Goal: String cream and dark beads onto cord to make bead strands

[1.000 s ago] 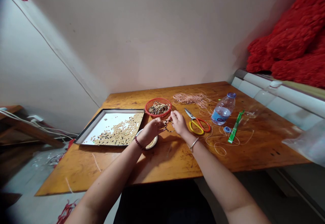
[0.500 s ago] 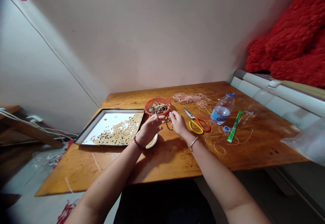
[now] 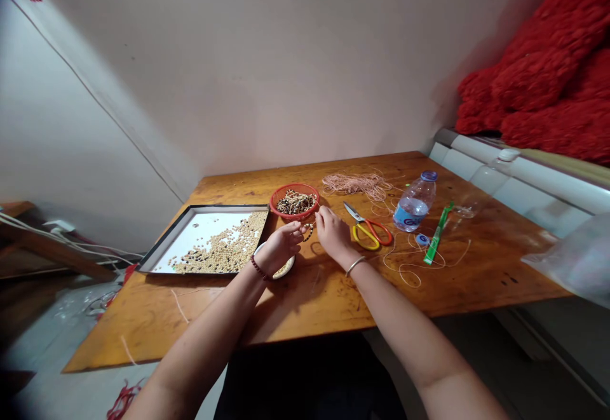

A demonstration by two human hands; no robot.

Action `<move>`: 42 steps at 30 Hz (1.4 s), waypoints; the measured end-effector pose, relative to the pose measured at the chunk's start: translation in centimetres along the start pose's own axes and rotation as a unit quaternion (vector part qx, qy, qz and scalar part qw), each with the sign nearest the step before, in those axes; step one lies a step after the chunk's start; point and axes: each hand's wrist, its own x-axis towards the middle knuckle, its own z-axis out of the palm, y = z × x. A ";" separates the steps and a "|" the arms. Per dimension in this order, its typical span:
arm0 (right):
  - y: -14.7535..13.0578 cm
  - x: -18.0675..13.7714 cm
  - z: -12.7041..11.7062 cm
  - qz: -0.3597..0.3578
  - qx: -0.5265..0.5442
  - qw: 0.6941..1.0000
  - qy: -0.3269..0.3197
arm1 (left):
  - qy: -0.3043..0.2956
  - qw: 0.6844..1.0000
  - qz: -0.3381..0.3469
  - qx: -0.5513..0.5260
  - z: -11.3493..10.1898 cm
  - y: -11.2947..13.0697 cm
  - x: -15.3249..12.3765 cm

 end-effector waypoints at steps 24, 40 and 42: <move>-0.5 0.4 0.6 0.236 0.509 0.818 -0.125 | 0.085 0.882 0.279 0.369 -0.2 -1.1 0.5; -0.8 0.3 0.1 0.245 0.512 0.806 -0.166 | 0.099 0.797 0.346 0.485 -0.7 -1.8 0.6; -0.8 0.3 0.0 0.248 0.518 0.801 -0.166 | 0.094 0.787 0.354 0.496 -0.7 -1.8 0.6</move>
